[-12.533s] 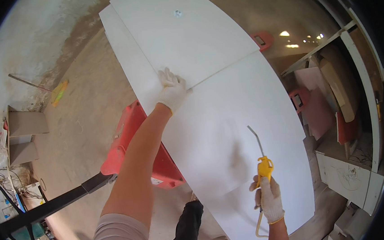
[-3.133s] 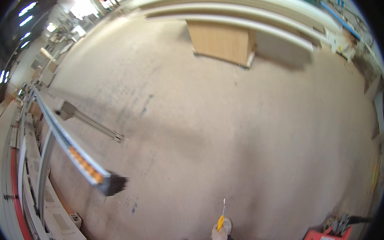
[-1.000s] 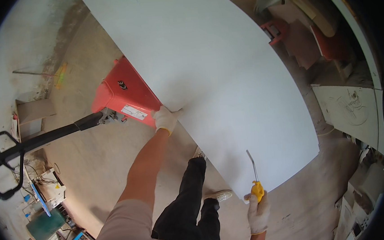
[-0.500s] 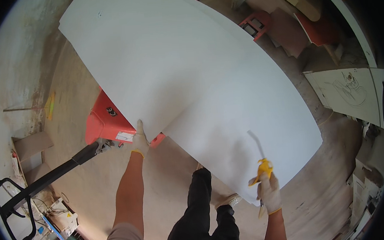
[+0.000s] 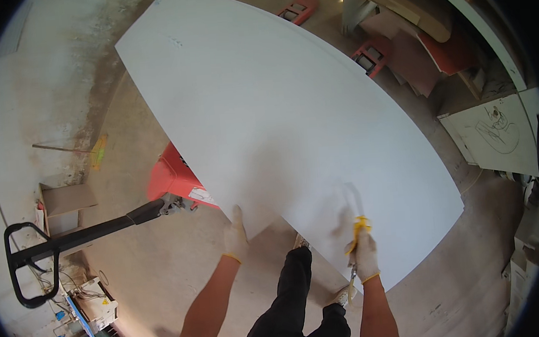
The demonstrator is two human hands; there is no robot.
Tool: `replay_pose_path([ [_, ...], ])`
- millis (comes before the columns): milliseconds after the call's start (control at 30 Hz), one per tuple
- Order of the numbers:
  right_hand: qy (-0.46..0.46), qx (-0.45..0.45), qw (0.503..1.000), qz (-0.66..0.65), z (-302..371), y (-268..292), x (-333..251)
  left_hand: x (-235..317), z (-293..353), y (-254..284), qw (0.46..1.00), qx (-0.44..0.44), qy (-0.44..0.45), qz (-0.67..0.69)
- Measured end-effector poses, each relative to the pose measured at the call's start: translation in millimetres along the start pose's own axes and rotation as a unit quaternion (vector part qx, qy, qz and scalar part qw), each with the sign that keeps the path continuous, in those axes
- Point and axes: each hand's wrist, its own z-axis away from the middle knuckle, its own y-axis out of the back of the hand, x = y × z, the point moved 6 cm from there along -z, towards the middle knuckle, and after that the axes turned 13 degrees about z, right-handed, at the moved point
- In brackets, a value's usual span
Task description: The person picks up white rectangular panels and long strips, places them on a conveyor-fed machine, and retrieves them after processing. The person stacks the processed panels on a pallet and repeats the cycle with additional pieces.
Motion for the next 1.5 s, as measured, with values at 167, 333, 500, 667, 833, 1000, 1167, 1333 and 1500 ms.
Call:
replay_pose_path([
  [167, 0.021, 0.101, 0.988, -0.112, 29.6, 81.8, 29.6, -52.1, 78.0, -60.3, 0.990, 0.009, -0.012, 0.142],
  [333, 0.166, -0.009, 0.985, 0.042, 71.8, 121.8, 10.3, -147.9, 143.1, -155.0, 0.983, -0.179, -0.028, -0.027],
  [500, 0.158, 0.016, 0.985, 0.064, 86.3, 159.1, 14.3, -232.1, 221.1, -258.1, 0.937, -0.229, -0.149, -0.216],
  [667, 0.211, 0.038, 0.969, 0.126, 93.4, 201.5, 87.7, -295.1, 285.9, -318.7, 0.961, -0.218, -0.143, -0.088],
  [833, 0.044, 0.314, 0.948, -0.032, 73.4, 335.9, 238.0, -309.2, 313.0, -336.6, 0.970, -0.232, -0.058, 0.046],
  [1000, -0.063, 0.346, 0.918, -0.183, 21.2, 392.0, 405.5, -294.0, 315.0, -314.4, 0.972, -0.226, 0.054, 0.046],
  [1167, -0.048, 0.274, 0.952, -0.128, -36.7, 372.1, 470.7, -284.4, 284.8, -289.0, 0.958, -0.286, 0.026, -0.002],
  [1333, -0.056, 0.316, 0.941, -0.106, -44.0, 382.9, 432.5, -252.0, 193.4, -221.6, 0.977, -0.177, 0.051, 0.105],
  [1500, -0.032, 0.330, 0.936, -0.120, -52.1, 396.9, 376.7, -198.4, 153.6, -187.5, 0.905, -0.178, 0.157, 0.354],
])
